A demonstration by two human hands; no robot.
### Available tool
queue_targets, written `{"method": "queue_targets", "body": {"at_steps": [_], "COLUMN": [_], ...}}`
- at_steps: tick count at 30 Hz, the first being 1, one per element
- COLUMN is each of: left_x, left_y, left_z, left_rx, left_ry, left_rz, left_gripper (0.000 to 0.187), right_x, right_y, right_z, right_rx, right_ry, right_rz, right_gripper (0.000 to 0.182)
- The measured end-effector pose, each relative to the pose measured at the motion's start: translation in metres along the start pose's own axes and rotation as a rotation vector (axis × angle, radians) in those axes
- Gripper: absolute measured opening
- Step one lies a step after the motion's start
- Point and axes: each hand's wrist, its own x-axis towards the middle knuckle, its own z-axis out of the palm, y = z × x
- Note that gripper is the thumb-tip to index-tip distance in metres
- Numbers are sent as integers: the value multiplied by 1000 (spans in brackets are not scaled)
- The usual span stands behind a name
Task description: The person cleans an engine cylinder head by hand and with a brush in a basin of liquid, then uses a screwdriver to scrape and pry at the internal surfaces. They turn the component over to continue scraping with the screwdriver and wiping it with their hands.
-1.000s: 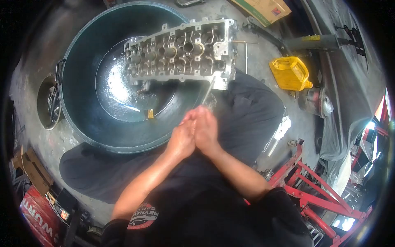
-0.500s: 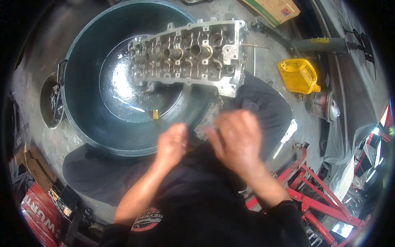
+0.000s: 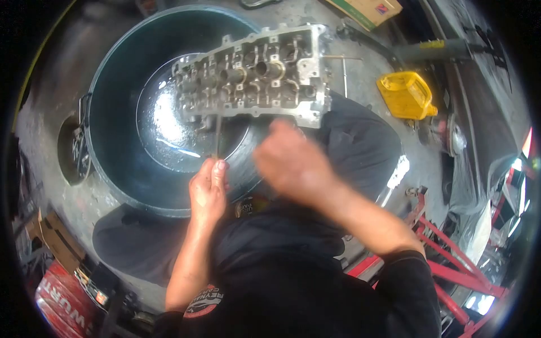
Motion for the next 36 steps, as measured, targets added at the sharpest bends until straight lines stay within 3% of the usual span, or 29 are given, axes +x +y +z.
{"method": "queue_targets", "body": {"at_steps": [1, 4, 7, 8, 10, 14, 20, 23, 26, 29, 30, 31, 32, 36], "left_x": [0, 4, -5, -7, -6, 3, 20, 21, 24, 23, 26, 27, 30, 22], "left_y": [7, 23, 39, 45, 55, 88, 113, 116, 95, 54, 39, 30, 27, 10], "left_z": [0, 0, 8, 12, 19, 5, -15, -7, -20, -36, -39, -43, -49, -41], "left_rx": [64, 191, 204, 282, 394, 593, 834, 584, 246, 72, 57, 41, 91, 160], "left_ry": [27, 86, -63, -87, -116, -206, -261, -366, -558, -291, -203, -112, -99, -34], "left_rz": [121, 427, 231, 168, 222, 269, 379, 194, 4, -219, -161, -103, -209, -93], "left_gripper": [30, 21, 20, 24, 28, 28, 24, 25, 26, 25, 24, 24, 20, 18], "right_x": [-1, -16, -16, -17, -17, -6, 3, -4, -31, -35, -30, -28, -25, -23], "right_y": [-24, -44, -56, -52, -39, -27, -24, -21, -16, -10, -2, 8, 15, 27], "right_z": [5, 38, 38, 38, 35, 27, 42, 40, 32, 15, 9, 6, 9, 16], "right_rx": [-54, 157, 645, 881, 1358, 1264, 1518, 1418, 515, 365, 334, 324, 288, 163], "right_ry": [-12, 49, 255, 324, 471, 440, 633, 661, 565, 809, 789, 780, 806, 834], "right_rz": [-40, 156, 789, 876, 1026, 941, 866, 867, 674, 767, 869, 824, 763, 638], "right_gripper": [34, 28, 24, 27, 35, 37, 34, 24, 29, 39, 42, 38, 36, 21]}}
